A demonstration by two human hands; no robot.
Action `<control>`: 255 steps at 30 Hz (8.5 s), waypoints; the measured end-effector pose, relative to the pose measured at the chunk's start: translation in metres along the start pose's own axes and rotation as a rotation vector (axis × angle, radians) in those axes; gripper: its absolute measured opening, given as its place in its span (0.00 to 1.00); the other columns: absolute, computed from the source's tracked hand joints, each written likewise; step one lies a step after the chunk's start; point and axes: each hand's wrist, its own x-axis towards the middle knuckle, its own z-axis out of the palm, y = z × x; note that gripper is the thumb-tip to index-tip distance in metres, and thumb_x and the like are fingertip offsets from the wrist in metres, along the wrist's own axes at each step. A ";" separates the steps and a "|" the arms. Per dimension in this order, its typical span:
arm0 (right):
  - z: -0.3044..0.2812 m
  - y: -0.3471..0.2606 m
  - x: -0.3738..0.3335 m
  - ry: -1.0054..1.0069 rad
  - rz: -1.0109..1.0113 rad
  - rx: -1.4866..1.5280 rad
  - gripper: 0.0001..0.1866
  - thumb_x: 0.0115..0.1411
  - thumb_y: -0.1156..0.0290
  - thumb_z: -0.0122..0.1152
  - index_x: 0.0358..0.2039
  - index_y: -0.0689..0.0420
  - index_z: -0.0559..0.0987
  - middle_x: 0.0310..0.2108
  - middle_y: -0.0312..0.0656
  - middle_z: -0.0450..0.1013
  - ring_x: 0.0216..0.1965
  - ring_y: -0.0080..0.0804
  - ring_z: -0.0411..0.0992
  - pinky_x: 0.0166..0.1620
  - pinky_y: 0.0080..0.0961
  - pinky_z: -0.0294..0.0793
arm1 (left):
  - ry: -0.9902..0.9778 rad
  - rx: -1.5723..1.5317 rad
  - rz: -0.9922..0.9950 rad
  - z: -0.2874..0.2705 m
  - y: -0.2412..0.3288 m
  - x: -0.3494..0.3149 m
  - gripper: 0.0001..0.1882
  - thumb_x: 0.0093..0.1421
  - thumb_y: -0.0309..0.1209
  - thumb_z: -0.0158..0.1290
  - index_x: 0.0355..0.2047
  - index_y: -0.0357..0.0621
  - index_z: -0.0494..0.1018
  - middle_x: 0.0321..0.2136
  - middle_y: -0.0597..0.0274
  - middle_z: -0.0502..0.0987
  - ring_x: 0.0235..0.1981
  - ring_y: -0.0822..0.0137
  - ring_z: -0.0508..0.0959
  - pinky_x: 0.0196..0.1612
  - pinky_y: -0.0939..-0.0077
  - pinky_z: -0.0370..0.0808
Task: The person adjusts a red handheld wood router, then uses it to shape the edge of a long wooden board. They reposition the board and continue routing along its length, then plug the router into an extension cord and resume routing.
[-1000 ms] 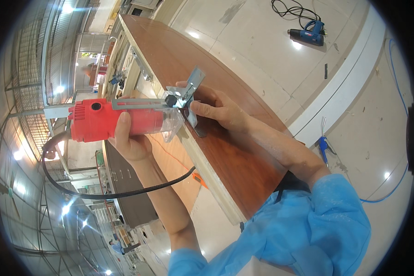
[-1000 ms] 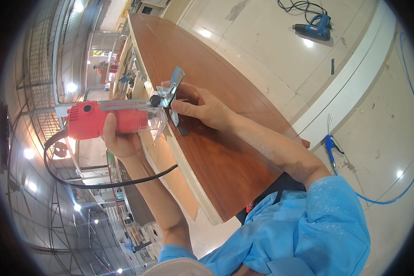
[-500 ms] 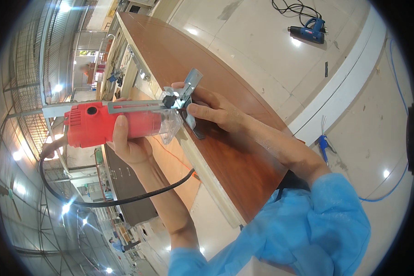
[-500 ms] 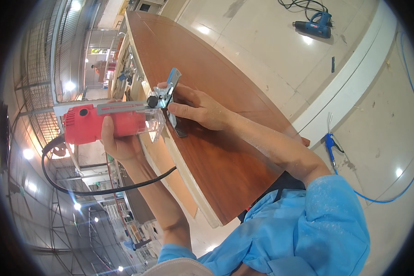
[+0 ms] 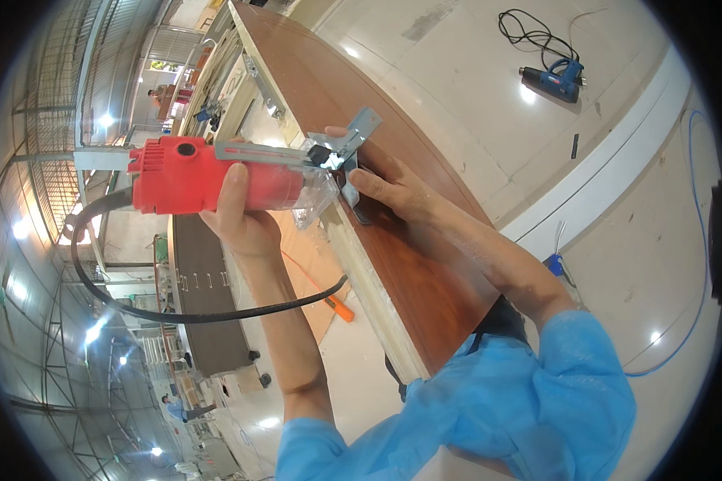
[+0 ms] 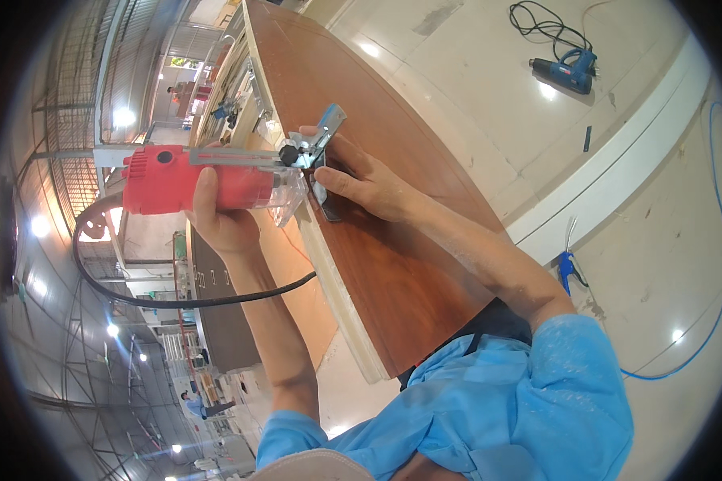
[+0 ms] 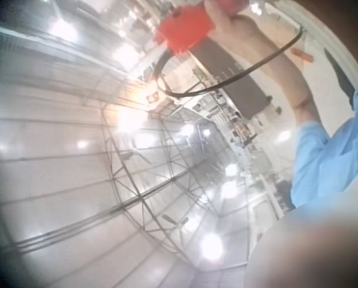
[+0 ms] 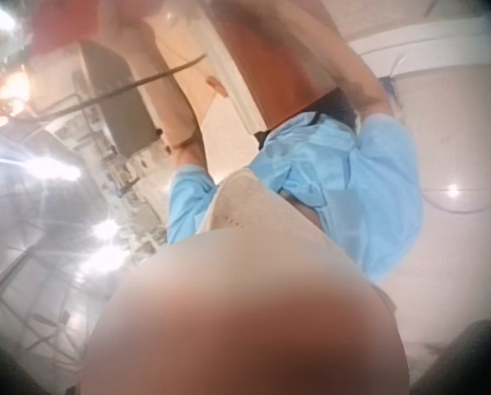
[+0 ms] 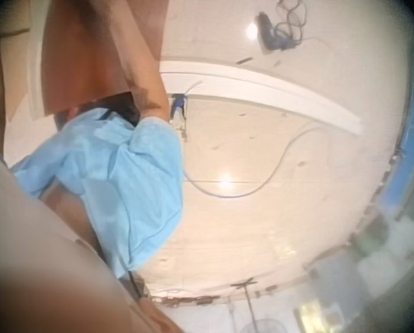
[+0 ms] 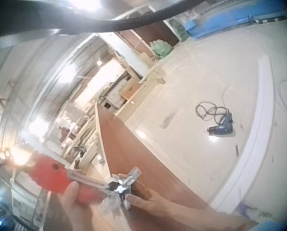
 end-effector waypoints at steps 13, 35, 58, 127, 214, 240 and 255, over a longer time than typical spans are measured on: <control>0.007 -0.011 -0.006 0.103 0.007 -0.021 0.43 0.71 0.51 0.58 0.75 0.61 0.52 0.70 0.50 0.61 0.72 0.42 0.57 0.73 0.41 0.53 | 0.049 -0.014 0.047 0.001 -0.007 -0.005 0.25 0.62 0.28 0.60 0.58 0.35 0.67 0.46 0.57 0.77 0.46 0.65 0.78 0.51 0.68 0.76; -0.020 -0.097 0.027 -0.210 -0.315 -1.350 0.26 0.53 0.54 0.77 0.49 0.54 0.84 0.52 0.38 0.76 0.59 0.40 0.67 0.62 0.38 0.69 | -0.048 -0.116 0.134 -0.005 -0.013 -0.003 0.24 0.58 0.27 0.67 0.51 0.36 0.69 0.38 0.63 0.77 0.38 0.72 0.77 0.44 0.77 0.75; -0.006 -0.135 0.043 -0.506 -0.117 -1.555 0.17 0.61 0.66 0.68 0.48 0.60 0.80 0.41 0.42 0.72 0.48 0.42 0.69 0.53 0.38 0.70 | 0.037 -0.005 -0.034 0.004 -0.021 -0.009 0.45 0.47 0.47 0.71 0.58 0.35 0.64 0.44 0.46 0.82 0.44 0.51 0.84 0.50 0.61 0.79; -0.015 -0.142 0.099 -0.541 0.433 -1.098 0.11 0.57 0.81 0.65 0.41 0.61 0.86 0.32 0.37 0.81 0.36 0.24 0.77 0.45 0.25 0.77 | -0.068 -0.230 -0.028 0.005 0.005 -0.005 0.29 0.54 0.30 0.69 0.53 0.38 0.69 0.40 0.62 0.79 0.38 0.71 0.79 0.42 0.75 0.78; -0.029 -0.124 0.070 -0.546 0.275 -1.110 0.08 0.71 0.69 0.57 0.46 0.54 0.71 0.36 0.36 0.73 0.40 0.29 0.69 0.45 0.34 0.68 | -0.046 -0.143 -0.020 0.007 0.001 -0.002 0.24 0.57 0.28 0.69 0.49 0.37 0.68 0.39 0.62 0.75 0.40 0.71 0.76 0.48 0.77 0.73; -0.032 -0.118 0.072 -0.517 0.215 -0.973 0.08 0.68 0.73 0.56 0.45 0.59 0.77 0.40 0.37 0.75 0.46 0.27 0.71 0.54 0.32 0.70 | -0.044 -0.143 -0.045 0.011 0.005 -0.002 0.27 0.57 0.28 0.67 0.54 0.38 0.67 0.42 0.60 0.77 0.42 0.69 0.77 0.51 0.74 0.74; -0.040 -0.115 0.082 -0.531 0.245 -1.068 0.11 0.69 0.70 0.56 0.49 0.55 0.80 0.37 0.33 0.76 0.40 0.24 0.71 0.47 0.27 0.70 | -0.029 -0.128 -0.018 0.010 0.003 -0.003 0.30 0.56 0.31 0.69 0.54 0.37 0.67 0.41 0.61 0.75 0.42 0.69 0.76 0.52 0.74 0.72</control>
